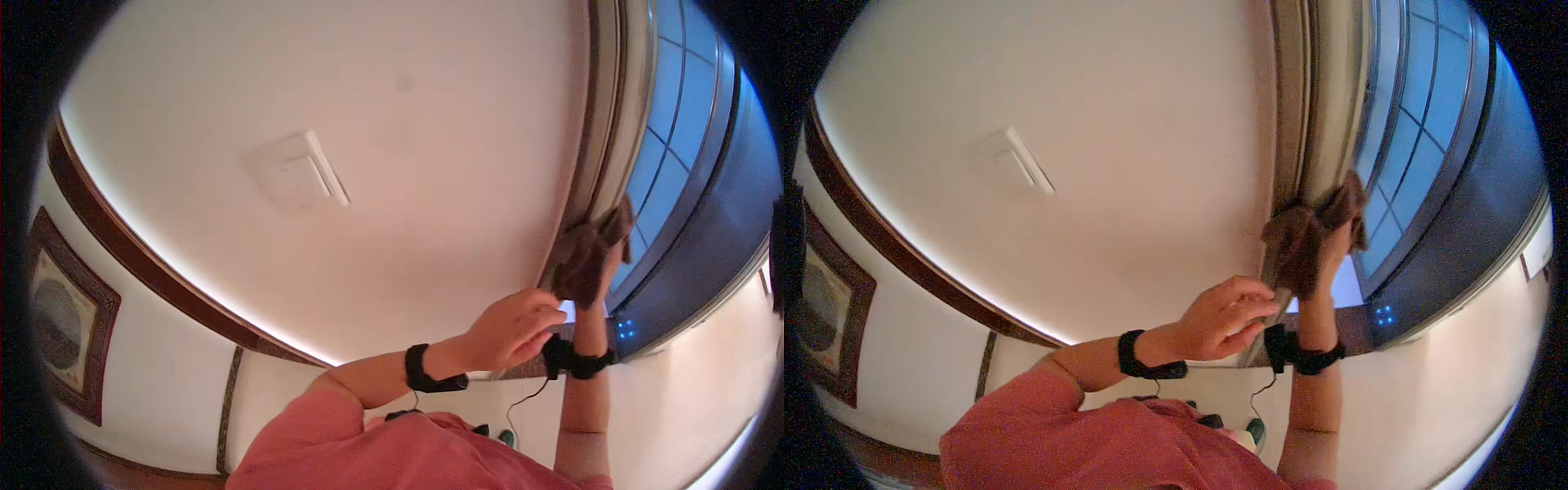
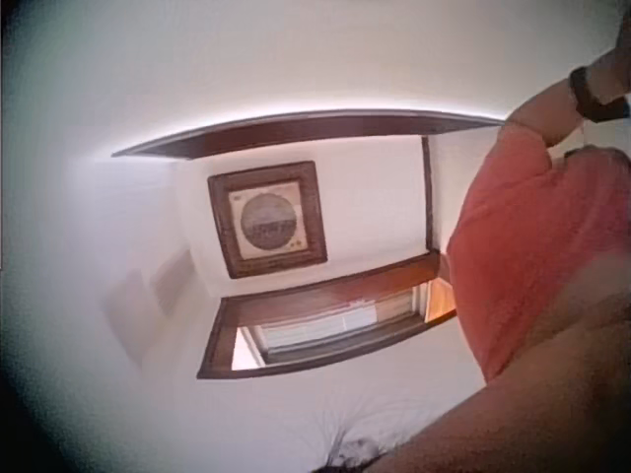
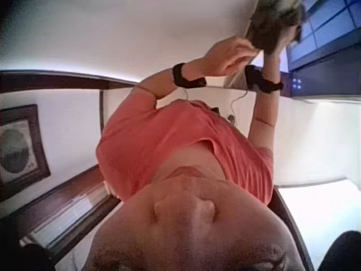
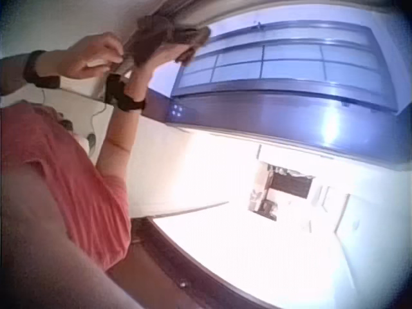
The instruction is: Cleaning the glass panels and frame of a shower door using a brown cloth.
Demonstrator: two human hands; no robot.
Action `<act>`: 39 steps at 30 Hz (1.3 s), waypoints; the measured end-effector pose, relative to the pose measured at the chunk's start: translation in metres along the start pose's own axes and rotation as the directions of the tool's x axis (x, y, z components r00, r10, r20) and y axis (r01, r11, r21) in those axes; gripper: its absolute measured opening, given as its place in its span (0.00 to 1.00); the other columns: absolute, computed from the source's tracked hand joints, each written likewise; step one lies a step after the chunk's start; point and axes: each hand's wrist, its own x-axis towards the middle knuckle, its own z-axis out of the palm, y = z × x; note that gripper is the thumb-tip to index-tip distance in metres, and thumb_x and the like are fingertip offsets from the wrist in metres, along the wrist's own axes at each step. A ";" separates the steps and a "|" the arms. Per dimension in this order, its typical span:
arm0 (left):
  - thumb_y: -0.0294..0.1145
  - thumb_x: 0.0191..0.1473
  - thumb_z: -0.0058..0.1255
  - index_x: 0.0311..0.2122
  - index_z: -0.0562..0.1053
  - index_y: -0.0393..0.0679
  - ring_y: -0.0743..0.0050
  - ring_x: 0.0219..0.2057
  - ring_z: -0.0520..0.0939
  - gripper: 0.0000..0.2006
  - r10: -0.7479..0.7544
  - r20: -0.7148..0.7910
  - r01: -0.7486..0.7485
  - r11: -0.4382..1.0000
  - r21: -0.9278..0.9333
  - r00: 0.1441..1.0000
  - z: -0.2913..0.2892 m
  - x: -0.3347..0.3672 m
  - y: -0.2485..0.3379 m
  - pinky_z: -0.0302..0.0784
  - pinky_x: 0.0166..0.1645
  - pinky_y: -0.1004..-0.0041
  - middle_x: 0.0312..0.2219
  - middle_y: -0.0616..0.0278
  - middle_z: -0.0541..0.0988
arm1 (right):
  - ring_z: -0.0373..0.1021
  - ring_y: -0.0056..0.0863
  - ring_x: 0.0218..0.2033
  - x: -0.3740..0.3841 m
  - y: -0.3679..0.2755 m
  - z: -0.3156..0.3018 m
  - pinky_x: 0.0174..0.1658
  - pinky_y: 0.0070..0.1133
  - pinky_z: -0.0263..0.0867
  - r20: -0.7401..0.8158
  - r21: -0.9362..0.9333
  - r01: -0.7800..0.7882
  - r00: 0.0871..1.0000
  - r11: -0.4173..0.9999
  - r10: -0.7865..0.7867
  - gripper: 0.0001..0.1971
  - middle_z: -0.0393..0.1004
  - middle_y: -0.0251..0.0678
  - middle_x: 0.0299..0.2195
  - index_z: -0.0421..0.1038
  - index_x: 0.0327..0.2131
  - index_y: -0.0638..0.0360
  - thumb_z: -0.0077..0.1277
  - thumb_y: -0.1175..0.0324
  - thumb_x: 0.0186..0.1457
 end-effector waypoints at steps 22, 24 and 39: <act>0.23 0.50 0.47 0.45 0.66 0.36 0.72 0.37 0.66 0.15 0.123 -0.269 0.063 0.805 0.590 0.955 0.018 0.043 -0.007 0.67 0.38 0.75 0.44 0.54 0.57 | 0.53 0.42 0.51 -0.143 0.133 -0.026 0.54 0.30 0.48 -0.251 -0.288 0.067 0.957 0.955 -0.143 0.30 0.56 0.48 0.49 0.53 0.51 0.66 0.50 0.67 0.44; 0.23 0.49 0.47 0.46 0.65 0.36 0.72 0.39 0.67 0.16 0.118 -0.313 0.083 0.825 0.560 0.942 0.017 0.046 -0.002 0.68 0.39 0.75 0.44 0.54 0.57 | 0.52 0.53 0.49 -0.112 0.081 -0.015 0.53 0.36 0.47 -0.191 -0.395 0.084 0.966 0.915 -0.171 0.37 0.55 0.54 0.49 0.51 0.51 0.67 0.53 0.68 0.34; 0.28 0.51 0.38 0.46 0.55 0.35 0.58 0.41 0.66 0.18 0.267 -0.569 -0.128 0.954 0.273 0.778 -0.006 0.070 0.005 0.65 0.43 0.68 0.44 0.44 0.61 | 0.65 0.46 0.34 -0.048 -0.015 0.013 0.37 0.35 0.61 -0.183 -0.347 0.031 0.978 0.937 -0.100 0.24 0.67 0.47 0.33 0.62 0.40 0.63 0.53 0.61 0.37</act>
